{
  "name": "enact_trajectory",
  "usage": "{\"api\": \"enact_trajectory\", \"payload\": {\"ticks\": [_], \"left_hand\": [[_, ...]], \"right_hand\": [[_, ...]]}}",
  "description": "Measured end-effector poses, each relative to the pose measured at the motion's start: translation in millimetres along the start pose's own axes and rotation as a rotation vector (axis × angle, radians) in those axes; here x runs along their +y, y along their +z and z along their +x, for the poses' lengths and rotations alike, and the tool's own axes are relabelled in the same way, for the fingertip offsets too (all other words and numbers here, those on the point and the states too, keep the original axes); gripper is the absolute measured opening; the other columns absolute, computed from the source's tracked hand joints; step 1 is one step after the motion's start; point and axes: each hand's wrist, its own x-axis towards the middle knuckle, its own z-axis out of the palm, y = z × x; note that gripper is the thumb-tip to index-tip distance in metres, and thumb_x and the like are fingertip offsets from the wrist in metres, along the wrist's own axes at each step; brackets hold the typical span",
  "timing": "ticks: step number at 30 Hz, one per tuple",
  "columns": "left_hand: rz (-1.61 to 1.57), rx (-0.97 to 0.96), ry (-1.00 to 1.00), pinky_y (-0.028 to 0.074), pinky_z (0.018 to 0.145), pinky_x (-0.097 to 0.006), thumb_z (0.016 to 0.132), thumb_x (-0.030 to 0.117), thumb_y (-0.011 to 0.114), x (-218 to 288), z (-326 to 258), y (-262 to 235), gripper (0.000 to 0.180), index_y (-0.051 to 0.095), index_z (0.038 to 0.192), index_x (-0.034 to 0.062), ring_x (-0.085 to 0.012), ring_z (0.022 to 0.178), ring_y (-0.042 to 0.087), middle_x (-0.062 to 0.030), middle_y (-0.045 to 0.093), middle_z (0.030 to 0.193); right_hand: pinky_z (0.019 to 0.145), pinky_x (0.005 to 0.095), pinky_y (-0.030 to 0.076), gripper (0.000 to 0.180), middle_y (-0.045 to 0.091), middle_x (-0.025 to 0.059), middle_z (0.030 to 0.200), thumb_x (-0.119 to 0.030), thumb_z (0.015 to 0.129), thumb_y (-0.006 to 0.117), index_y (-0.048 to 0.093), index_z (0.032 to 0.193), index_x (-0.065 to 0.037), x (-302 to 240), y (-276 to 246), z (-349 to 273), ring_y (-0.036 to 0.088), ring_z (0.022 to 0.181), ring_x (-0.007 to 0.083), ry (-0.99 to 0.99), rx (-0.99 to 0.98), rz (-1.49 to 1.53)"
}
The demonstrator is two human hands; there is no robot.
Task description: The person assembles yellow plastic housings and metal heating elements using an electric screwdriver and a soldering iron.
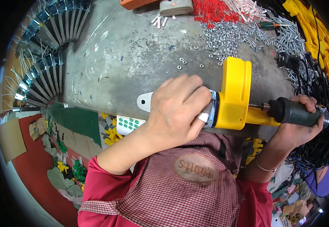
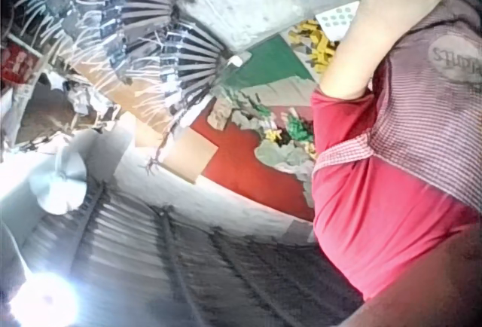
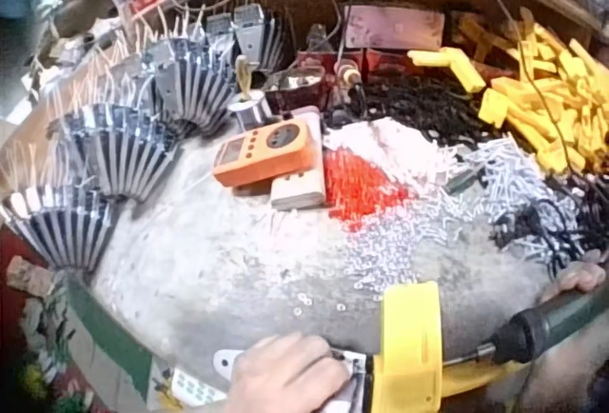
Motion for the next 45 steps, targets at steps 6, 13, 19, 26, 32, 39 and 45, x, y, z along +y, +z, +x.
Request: {"api": "enact_trajectory", "payload": {"ticks": [6, 13, 19, 26, 32, 39, 45], "left_hand": [[0.084, -0.02, 0.087, 0.038, 0.052, -0.038, 0.058, 0.001, 0.063, 0.7, 2.2, -0.2, 0.022, 0.055, 0.079, 0.0017, -0.0292, 0.06, 0.048, -0.0112, 0.048, 0.073], [-0.047, 0.004, -0.086, 0.044, 0.057, -0.036, 0.066, 0.004, 0.071, 3.6, 2.5, -3.5, 0.021, 0.06, 0.084, 0.0015, -0.0286, 0.067, 0.055, -0.0112, 0.055, 0.078], [-0.084, 0.038, -0.015, 0.045, 0.058, -0.034, 0.068, 0.003, 0.072, -5.1, -1.0, -2.2, 0.021, 0.064, 0.088, 0.0021, -0.0264, 0.068, 0.057, -0.01, 0.06, 0.079], [0.018, 0.036, 0.017, 0.046, 0.059, -0.034, 0.069, 0.004, 0.073, -4.4, -1.2, -2.6, 0.022, 0.067, 0.09, 0.0038, -0.0257, 0.069, 0.059, -0.0086, 0.06, 0.079], [-0.12, 0.031, -0.081, 0.047, 0.062, -0.032, 0.068, 0.004, 0.074, -6.3, -1.2, -5.0, 0.022, 0.069, 0.089, 0.0033, -0.0246, 0.072, 0.061, -0.0087, 0.061, 0.079], [-0.179, 0.005, -0.083, 0.047, 0.064, -0.031, 0.069, 0.004, 0.075, -5.2, 1.8, -5.3, 0.02, 0.069, 0.088, 0.0024, -0.0226, 0.072, 0.06, -0.0081, 0.062, 0.079], [-0.214, -0.018, -0.11, 0.045, 0.063, -0.031, 0.069, 0.003, 0.074, -5.4, 1.1, -8.7, 0.021, 0.068, 0.089, 0.0027, -0.0217, 0.072, 0.059, -0.008, 0.062, 0.08]], "right_hand": [[0.093, 0.0383, 0.044, 0.033, 0.05, 0.0037, 0.076, -0.024, 0.085, 0.058, 0.043, 0.103, -0.001, -0.5, 6.6, 0.7, 0.055, 0.077, 0.0172, 0.0, 0.001, 0.028], [0.091, 0.0392, 0.045, 0.036, 0.05, 0.0031, 0.076, -0.024, 0.085, 0.057, 0.043, 0.107, 0.001, -1.4, 4.0, -1.3, 0.055, 0.076, 0.0173, 0.014, 0.051, 0.011], [0.089, 0.0389, 0.045, 0.037, 0.049, 0.0029, 0.078, -0.023, 0.086, 0.057, 0.043, 0.109, 0.002, 4.7, 5.7, -3.7, 0.054, 0.077, 0.0171, 0.004, 0.036, -0.01], [0.089, 0.038, 0.044, 0.037, 0.049, 0.004, 0.078, -0.023, 0.086, 0.057, 0.043, 0.108, 0.003, 1.8, 3.0, -2.4, 0.054, 0.077, 0.0166, -0.034, 0.084, -0.016], [0.088, 0.0379, 0.045, 0.035, 0.05, 0.0044, 0.078, -0.022, 0.085, 0.058, 0.042, 0.105, 0.002, 3.1, 3.1, -1.1, 0.055, 0.077, 0.0173, -0.019, 0.059, -0.014], [0.089, 0.0387, 0.045, 0.033, 0.051, 0.0047, 0.076, -0.023, 0.085, 0.059, 0.043, 0.102, 0.001, 0.3, 6.7, -1.1, 0.056, 0.074, 0.0176, -0.027, 0.034, 0.013], [0.088, 0.0382, 0.044, 0.034, 0.052, 0.0054, 0.076, -0.026, 0.086, 0.057, 0.043, 0.102, 0.001, 4.6, 12.6, -4.1, 0.055, 0.077, 0.0183, -0.016, 0.025, -0.01]]}}
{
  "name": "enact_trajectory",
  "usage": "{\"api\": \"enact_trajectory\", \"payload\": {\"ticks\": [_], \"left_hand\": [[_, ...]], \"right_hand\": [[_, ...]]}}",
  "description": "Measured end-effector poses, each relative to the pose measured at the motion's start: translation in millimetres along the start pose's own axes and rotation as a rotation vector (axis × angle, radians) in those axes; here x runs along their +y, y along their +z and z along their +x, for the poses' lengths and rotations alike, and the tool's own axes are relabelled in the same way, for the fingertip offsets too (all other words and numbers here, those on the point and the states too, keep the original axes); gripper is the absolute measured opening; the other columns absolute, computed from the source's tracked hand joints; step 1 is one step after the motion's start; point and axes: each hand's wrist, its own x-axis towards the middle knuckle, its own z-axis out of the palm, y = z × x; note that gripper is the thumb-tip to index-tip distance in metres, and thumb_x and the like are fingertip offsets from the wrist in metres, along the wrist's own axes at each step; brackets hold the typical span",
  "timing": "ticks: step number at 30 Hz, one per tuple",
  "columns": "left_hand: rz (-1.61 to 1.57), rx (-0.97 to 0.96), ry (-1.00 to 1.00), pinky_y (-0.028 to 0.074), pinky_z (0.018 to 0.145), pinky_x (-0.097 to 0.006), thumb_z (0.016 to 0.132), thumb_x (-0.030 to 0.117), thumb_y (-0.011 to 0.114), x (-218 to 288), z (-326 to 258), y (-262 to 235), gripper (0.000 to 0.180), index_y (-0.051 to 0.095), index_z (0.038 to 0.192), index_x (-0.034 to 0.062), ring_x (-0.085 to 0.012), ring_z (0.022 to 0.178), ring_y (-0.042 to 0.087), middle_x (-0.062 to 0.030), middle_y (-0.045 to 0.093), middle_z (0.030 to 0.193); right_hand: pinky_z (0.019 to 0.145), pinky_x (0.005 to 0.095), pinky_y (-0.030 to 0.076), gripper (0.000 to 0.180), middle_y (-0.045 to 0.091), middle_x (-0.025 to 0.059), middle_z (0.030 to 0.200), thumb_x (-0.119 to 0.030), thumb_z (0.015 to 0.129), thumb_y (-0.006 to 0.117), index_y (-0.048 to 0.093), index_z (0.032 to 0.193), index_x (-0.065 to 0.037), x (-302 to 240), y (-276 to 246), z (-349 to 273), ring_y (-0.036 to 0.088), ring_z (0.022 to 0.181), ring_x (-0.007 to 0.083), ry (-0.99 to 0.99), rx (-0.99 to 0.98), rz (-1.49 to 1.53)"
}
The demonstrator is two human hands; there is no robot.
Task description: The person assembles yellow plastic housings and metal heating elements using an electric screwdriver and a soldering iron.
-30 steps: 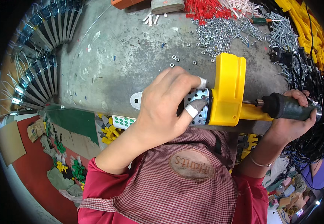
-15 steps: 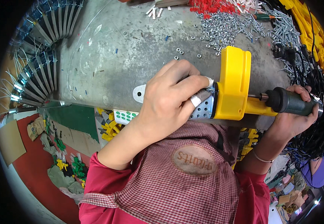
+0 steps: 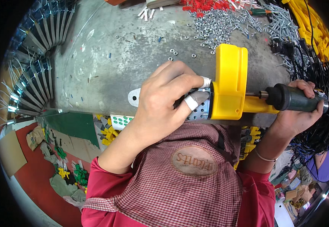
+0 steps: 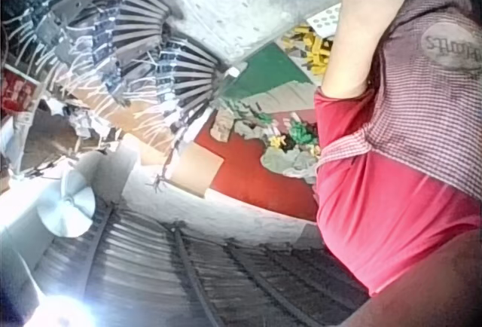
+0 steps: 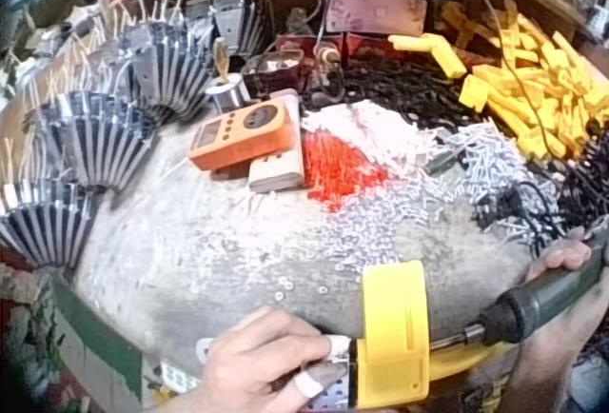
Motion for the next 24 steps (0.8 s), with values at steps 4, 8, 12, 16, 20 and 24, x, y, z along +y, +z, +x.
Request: {"api": "enact_trajectory", "payload": {"ticks": [4, 8, 12, 16, 20, 24], "left_hand": [[-0.034, -0.006, -0.031, 0.045, 0.061, -0.032, 0.069, 0.003, 0.074, -2.9, -1.3, 0.1, 0.023, 0.066, 0.091, 0.0031, -0.0233, 0.071, 0.058, -0.0083, 0.061, 0.08], [0.056, 0.07, 0.109, 0.045, 0.06, -0.033, 0.068, 0.001, 0.072, -4.9, -1.6, 6.3, 0.022, 0.066, 0.089, 0.0028, -0.0252, 0.07, 0.058, -0.0086, 0.06, 0.079], [0.218, 0.051, 0.134, 0.047, 0.064, -0.035, 0.069, 0.001, 0.071, 0.6, -3.0, 6.3, 0.021, 0.065, 0.088, 0.0024, -0.0284, 0.071, 0.058, -0.0096, 0.059, 0.079], [0.082, 0.046, 0.086, 0.047, 0.066, -0.035, 0.069, 0.002, 0.072, -3.5, -1.8, 3.4, 0.021, 0.063, 0.087, 0.0022, -0.0273, 0.073, 0.059, -0.0097, 0.059, 0.081], [0.058, 0.043, 0.049, 0.047, 0.066, -0.034, 0.068, 0.002, 0.073, -3.3, -3.7, 3.3, 0.021, 0.062, 0.085, 0.0017, -0.0258, 0.074, 0.059, -0.0093, 0.059, 0.081], [0.065, 0.047, 0.028, 0.047, 0.066, -0.033, 0.067, 0.001, 0.074, 0.7, -0.4, 5.8, 0.022, 0.062, 0.085, 0.0015, -0.0256, 0.075, 0.059, -0.0093, 0.06, 0.081]], "right_hand": [[0.087, 0.0379, 0.044, 0.036, 0.051, 0.0052, 0.077, -0.024, 0.086, 0.059, 0.044, 0.105, 0.003, 0.8, -3.7, 1.9, 0.054, 0.078, 0.0183, 0.011, -0.001, 0.0], [0.085, 0.0372, 0.045, 0.038, 0.051, 0.0052, 0.077, -0.021, 0.084, 0.061, 0.044, 0.106, 0.004, -0.5, -5.7, 1.0, 0.054, 0.076, 0.018, 0.005, 0.045, 0.019], [0.084, 0.0366, 0.045, 0.038, 0.051, 0.0054, 0.077, -0.022, 0.084, 0.062, 0.044, 0.106, 0.004, -3.2, -4.2, 1.1, 0.053, 0.074, 0.018, -0.005, 0.056, 0.01], [0.083, 0.0362, 0.046, 0.038, 0.051, 0.0059, 0.077, -0.021, 0.084, 0.062, 0.044, 0.105, 0.004, -0.9, -1.8, 0.9, 0.054, 0.074, 0.018, -0.003, 0.062, 0.028], [0.083, 0.0364, 0.046, 0.036, 0.051, 0.0063, 0.077, -0.02, 0.082, 0.063, 0.044, 0.102, 0.003, 1.2, -6.4, 1.4, 0.054, 0.073, 0.0183, -0.003, 0.068, 0.056], [0.083, 0.0366, 0.046, 0.035, 0.051, 0.0062, 0.077, -0.02, 0.082, 0.063, 0.044, 0.101, 0.002, -2.9, 1.5, -1.2, 0.054, 0.073, 0.0184, -0.024, 0.045, 0.071]]}}
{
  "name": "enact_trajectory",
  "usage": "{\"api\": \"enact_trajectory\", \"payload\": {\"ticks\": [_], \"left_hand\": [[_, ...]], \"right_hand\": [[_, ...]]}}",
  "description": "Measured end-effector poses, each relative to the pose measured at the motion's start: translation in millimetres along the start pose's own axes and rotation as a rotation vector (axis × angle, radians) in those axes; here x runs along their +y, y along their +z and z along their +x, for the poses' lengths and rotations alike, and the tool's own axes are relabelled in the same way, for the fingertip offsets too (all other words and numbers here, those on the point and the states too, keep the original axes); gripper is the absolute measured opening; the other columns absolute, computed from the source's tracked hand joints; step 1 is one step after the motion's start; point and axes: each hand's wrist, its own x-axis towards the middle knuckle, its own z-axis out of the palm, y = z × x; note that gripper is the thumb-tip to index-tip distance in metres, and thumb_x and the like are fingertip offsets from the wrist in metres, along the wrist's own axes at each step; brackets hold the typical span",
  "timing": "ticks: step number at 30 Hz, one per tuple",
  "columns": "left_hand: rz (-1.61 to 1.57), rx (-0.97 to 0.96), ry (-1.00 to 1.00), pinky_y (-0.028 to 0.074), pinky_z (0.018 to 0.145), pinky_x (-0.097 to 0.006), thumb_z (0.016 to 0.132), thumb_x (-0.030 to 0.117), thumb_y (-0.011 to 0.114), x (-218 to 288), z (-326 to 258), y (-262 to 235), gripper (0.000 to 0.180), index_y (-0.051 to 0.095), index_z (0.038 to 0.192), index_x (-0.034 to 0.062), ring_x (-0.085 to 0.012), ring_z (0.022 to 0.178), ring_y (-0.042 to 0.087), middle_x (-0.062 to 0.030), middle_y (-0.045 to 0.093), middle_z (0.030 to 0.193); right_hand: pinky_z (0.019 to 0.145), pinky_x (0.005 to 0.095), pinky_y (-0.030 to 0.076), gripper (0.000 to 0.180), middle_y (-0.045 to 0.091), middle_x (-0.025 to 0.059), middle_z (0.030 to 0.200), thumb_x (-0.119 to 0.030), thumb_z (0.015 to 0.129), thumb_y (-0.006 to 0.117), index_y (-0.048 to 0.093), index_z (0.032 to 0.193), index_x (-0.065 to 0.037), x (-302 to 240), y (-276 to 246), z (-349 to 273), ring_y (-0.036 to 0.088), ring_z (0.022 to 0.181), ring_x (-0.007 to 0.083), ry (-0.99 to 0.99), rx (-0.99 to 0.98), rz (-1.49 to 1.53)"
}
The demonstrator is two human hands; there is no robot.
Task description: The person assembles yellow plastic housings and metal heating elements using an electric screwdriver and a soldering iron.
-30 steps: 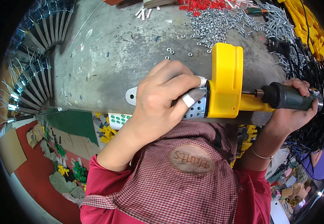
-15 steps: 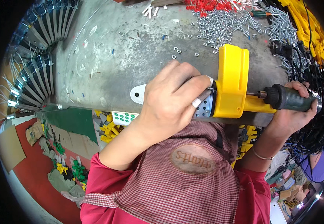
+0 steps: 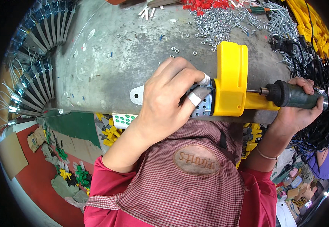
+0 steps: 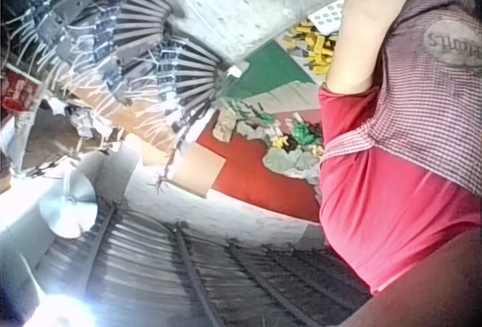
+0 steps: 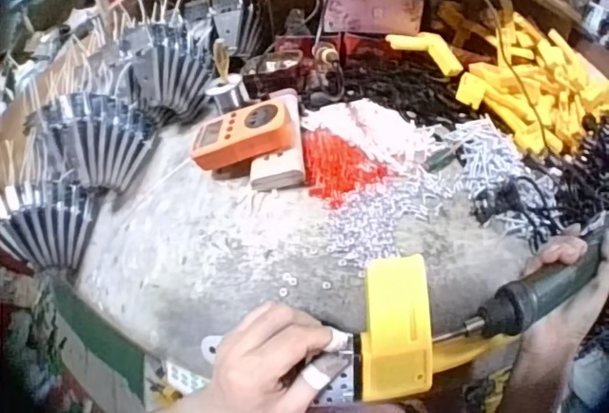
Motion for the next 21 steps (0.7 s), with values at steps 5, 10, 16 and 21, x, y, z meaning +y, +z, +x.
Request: {"api": "enact_trajectory", "payload": {"ticks": [5, 10, 16, 21], "left_hand": [[-0.029, -0.01, 0.0, 0.046, 0.065, -0.031, 0.067, -0.001, 0.073, -0.8, -2.0, -1.2, 0.022, 0.062, 0.086, 0.0005, -0.0234, 0.075, 0.059, -0.0084, 0.06, 0.081], [-0.068, -0.025, -0.027, 0.044, 0.063, -0.03, 0.067, -0.002, 0.073, -1.1, -2.3, -3.6, 0.021, 0.064, 0.086, 0.0004, -0.0205, 0.073, 0.058, -0.0071, 0.06, 0.08], [-0.136, -0.048, -0.039, 0.043, 0.062, -0.029, 0.065, -0.001, 0.074, -6.5, 0.7, -4.9, 0.019, 0.066, 0.082, 0.0015, -0.0193, 0.072, 0.057, -0.0064, 0.06, 0.076], [-0.128, -0.054, -0.043, 0.043, 0.063, -0.031, 0.064, 0.0, 0.074, -7.6, 1.2, -6.4, 0.017, 0.063, 0.078, 0.0014, -0.0215, 0.07, 0.057, -0.0071, 0.06, 0.075]], "right_hand": [[0.084, 0.0364, 0.045, 0.034, 0.05, 0.006, 0.077, -0.021, 0.083, 0.063, 0.044, 0.1, 0.002, 3.8, 8.3, -1.1, 0.054, 0.074, 0.0183, 0.047, -0.022, 0.013], [0.085, 0.0365, 0.045, 0.033, 0.051, 0.0065, 0.078, -0.021, 0.084, 0.063, 0.044, 0.099, 0.002, 3.0, 10.6, -2.5, 0.054, 0.075, 0.0186, 0.037, -0.052, 0.012], [0.085, 0.0361, 0.046, 0.034, 0.05, 0.0066, 0.078, -0.021, 0.084, 0.063, 0.045, 0.1, 0.003, 2.0, 13.2, -1.9, 0.054, 0.075, 0.0187, 0.05, -0.035, 0.001], [0.084, 0.0362, 0.045, 0.033, 0.049, 0.0045, 0.078, -0.022, 0.084, 0.063, 0.044, 0.1, 0.0, 4.5, 6.1, 2.3, 0.053, 0.075, 0.0172, 0.088, -0.024, -0.002]]}}
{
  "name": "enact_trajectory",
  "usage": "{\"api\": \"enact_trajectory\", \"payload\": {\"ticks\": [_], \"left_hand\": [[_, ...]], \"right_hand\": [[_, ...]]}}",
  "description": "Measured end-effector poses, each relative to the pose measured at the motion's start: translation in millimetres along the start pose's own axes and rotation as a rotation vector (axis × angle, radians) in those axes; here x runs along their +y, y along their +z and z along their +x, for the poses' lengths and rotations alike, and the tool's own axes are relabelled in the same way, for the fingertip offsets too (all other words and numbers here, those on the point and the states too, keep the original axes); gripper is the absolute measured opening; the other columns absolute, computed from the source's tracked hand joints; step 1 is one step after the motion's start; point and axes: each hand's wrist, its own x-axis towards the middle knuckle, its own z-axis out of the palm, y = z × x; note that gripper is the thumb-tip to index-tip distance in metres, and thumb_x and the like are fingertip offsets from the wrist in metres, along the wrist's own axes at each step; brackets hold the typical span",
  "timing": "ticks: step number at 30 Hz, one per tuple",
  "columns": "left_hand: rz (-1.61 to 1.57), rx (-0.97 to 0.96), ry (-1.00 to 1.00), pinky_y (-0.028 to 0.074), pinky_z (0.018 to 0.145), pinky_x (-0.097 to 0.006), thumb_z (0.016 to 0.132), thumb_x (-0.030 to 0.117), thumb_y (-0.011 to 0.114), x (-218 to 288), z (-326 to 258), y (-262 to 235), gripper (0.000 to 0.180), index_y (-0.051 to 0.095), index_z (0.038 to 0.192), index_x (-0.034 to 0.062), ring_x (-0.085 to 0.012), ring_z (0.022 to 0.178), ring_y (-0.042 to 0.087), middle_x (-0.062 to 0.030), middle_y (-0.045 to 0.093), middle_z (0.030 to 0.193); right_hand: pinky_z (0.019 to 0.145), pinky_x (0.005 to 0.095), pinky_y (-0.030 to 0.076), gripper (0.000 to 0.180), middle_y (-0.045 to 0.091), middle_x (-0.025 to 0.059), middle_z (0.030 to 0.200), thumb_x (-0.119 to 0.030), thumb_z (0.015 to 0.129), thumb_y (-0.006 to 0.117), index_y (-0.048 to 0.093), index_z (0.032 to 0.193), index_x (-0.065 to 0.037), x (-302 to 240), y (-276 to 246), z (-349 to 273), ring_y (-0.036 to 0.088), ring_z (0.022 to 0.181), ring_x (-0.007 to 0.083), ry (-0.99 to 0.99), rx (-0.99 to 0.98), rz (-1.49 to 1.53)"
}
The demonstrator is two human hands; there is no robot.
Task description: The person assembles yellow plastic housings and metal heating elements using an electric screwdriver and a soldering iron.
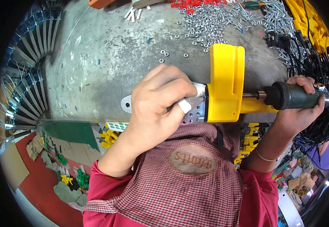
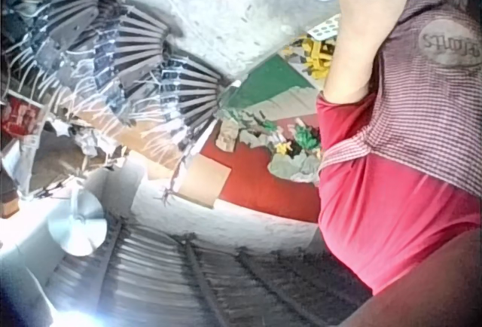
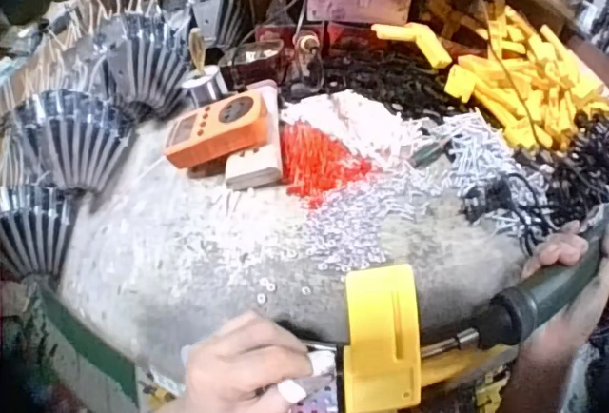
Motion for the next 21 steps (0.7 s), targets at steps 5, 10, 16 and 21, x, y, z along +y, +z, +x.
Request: {"api": "enact_trajectory", "payload": {"ticks": [5, 10, 16, 21], "left_hand": [[0.026, -0.03, 0.005, 0.044, 0.061, -0.032, 0.064, -0.001, 0.072, 4.6, 3.6, -0.3, 0.016, 0.061, 0.075, 0.0017, -0.0235, 0.068, 0.057, -0.0082, 0.06, 0.075], [-0.079, -0.089, -0.092, 0.046, 0.063, -0.029, 0.071, 0.003, 0.073, 2.9, 4.3, -5.1, 0.016, 0.067, 0.086, 0.0006, -0.019, 0.071, 0.06, -0.0083, 0.063, 0.079], [0.632, -0.233, 0.246, 0.052, 0.063, -0.03, 0.074, 0.008, 0.067, -0.4, 46.8, -20.8, 0.012, 0.066, 0.085, 0.0026, -0.0203, 0.076, 0.063, -0.0067, 0.062, 0.083], [1.081, -0.55, 0.595, 0.053, 0.064, -0.034, 0.07, 0.013, 0.06, 2.0, 63.5, -10.5, 0.008, 0.061, 0.073, 0.0053, -0.0206, 0.078, 0.062, -0.0054, 0.057, 0.08]], "right_hand": [[0.083, 0.0365, 0.044, 0.034, 0.048, 0.0021, 0.077, -0.025, 0.085, 0.061, 0.044, 0.102, -0.001, -0.2, -4.2, -2.0, 0.053, 0.075, 0.0162, -0.025, 0.002, -0.014], [0.085, 0.0376, 0.044, 0.036, 0.049, 0.0045, 0.079, -0.024, 0.086, 0.059, 0.044, 0.106, 0.002, -5.6, -4.9, -2.4, 0.053, 0.077, 0.0178, -0.056, 0.01, -0.066], [0.084, 0.0375, 0.043, 0.043, 0.044, 0.0044, 0.08, -0.025, 0.085, 0.054, 0.039, 0.114, 0.004, -32.5, 6.5, -16.9, 0.051, 0.077, 0.0171, -0.292, -0.115, -0.193], [0.084, 0.0374, 0.044, 0.043, 0.044, 0.0045, 0.08, -0.025, 0.086, 0.053, 0.039, 0.115, 0.004, -28.1, 0.5, -37.8, 0.05, 0.076, 0.0165, -0.24, -0.12, -0.153]]}}
